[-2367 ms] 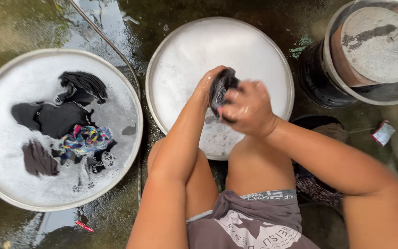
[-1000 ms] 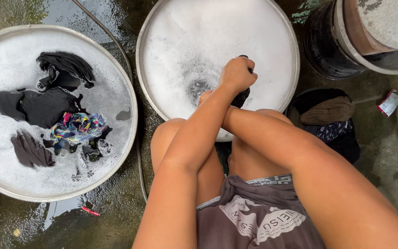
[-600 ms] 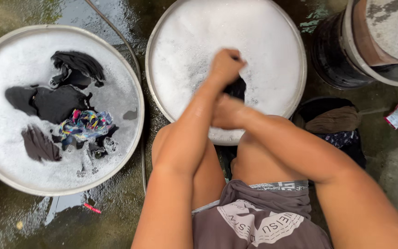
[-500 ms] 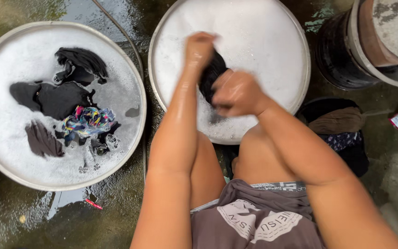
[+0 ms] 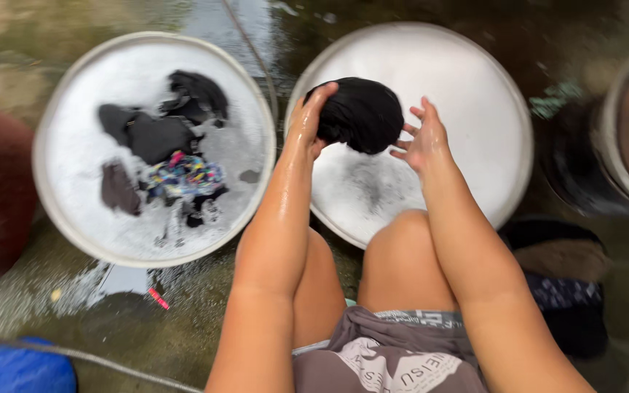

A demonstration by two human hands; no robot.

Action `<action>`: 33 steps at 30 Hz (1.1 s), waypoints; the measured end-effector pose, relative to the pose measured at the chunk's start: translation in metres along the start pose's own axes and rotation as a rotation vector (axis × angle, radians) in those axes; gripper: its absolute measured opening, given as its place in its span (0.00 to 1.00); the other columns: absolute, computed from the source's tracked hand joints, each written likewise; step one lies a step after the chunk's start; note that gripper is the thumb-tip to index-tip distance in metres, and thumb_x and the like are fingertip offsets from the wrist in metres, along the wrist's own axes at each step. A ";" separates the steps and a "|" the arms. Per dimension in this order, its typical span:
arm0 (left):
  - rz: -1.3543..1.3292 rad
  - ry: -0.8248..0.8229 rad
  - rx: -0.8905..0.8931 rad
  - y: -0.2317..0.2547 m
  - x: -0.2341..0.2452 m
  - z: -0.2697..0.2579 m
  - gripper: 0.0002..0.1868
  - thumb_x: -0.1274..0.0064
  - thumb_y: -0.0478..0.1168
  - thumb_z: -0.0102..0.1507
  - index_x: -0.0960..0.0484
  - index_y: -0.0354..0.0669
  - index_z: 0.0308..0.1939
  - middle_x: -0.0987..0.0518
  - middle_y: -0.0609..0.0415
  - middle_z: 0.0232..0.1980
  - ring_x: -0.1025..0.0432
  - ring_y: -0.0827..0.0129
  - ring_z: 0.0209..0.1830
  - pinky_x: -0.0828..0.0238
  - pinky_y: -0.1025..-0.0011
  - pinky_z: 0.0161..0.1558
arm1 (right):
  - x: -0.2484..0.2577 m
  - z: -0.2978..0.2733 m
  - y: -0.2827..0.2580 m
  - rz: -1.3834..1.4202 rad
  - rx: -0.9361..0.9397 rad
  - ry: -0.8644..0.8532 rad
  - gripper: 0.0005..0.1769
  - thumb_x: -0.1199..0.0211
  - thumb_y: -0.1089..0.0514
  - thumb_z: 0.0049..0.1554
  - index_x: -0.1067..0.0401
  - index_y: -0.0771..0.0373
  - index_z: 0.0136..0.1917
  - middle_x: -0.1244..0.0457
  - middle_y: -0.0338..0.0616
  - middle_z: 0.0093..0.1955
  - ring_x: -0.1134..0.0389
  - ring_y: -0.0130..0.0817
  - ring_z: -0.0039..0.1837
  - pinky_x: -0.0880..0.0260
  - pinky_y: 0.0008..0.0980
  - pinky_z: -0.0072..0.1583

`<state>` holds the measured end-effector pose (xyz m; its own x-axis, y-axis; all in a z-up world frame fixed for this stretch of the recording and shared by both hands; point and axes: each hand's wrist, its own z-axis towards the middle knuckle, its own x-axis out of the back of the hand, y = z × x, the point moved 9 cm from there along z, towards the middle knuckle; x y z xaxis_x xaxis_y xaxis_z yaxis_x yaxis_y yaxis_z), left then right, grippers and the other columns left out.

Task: The person picks up clothes and a small stool, then washes the laundry by hand in large basins of soapy water by scrubbing and wringing the items.

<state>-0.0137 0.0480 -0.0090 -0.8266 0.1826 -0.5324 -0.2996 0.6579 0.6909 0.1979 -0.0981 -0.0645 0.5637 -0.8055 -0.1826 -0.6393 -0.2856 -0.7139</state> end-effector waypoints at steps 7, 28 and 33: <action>-0.438 0.606 -0.245 0.016 0.132 0.019 0.50 0.36 0.55 0.51 0.46 0.47 0.72 0.34 0.39 0.68 0.30 0.44 0.61 0.24 0.41 0.47 | -0.050 -0.011 0.005 -0.337 0.171 -0.224 0.29 0.40 0.40 0.57 0.33 0.57 0.65 0.41 0.50 0.70 0.32 0.49 0.64 0.34 0.49 0.61; 0.088 0.462 -0.227 -0.007 0.165 0.044 0.28 0.43 0.43 0.59 0.30 0.48 0.64 0.24 0.52 0.57 0.31 0.67 0.45 0.34 0.62 0.45 | -0.130 0.008 0.056 -0.979 0.453 -0.332 0.21 0.35 0.46 0.56 0.28 0.54 0.61 0.37 0.48 0.68 0.36 0.46 0.68 0.36 0.52 0.67; 0.480 0.471 -0.609 0.024 0.192 0.018 0.17 0.37 0.44 0.58 0.18 0.41 0.48 0.18 0.54 0.42 0.25 0.69 0.41 0.26 0.66 0.47 | -0.175 -0.011 0.078 -1.297 0.853 -0.327 0.20 0.30 0.46 0.49 0.23 0.53 0.54 0.37 0.53 0.63 0.37 0.54 0.66 0.38 0.53 0.64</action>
<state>-0.1714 0.1120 -0.1033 -0.9968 -0.0682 0.0420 0.0376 0.0635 0.9973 0.0436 0.0154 -0.0805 0.6255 -0.0830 0.7758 0.7505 -0.2076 -0.6274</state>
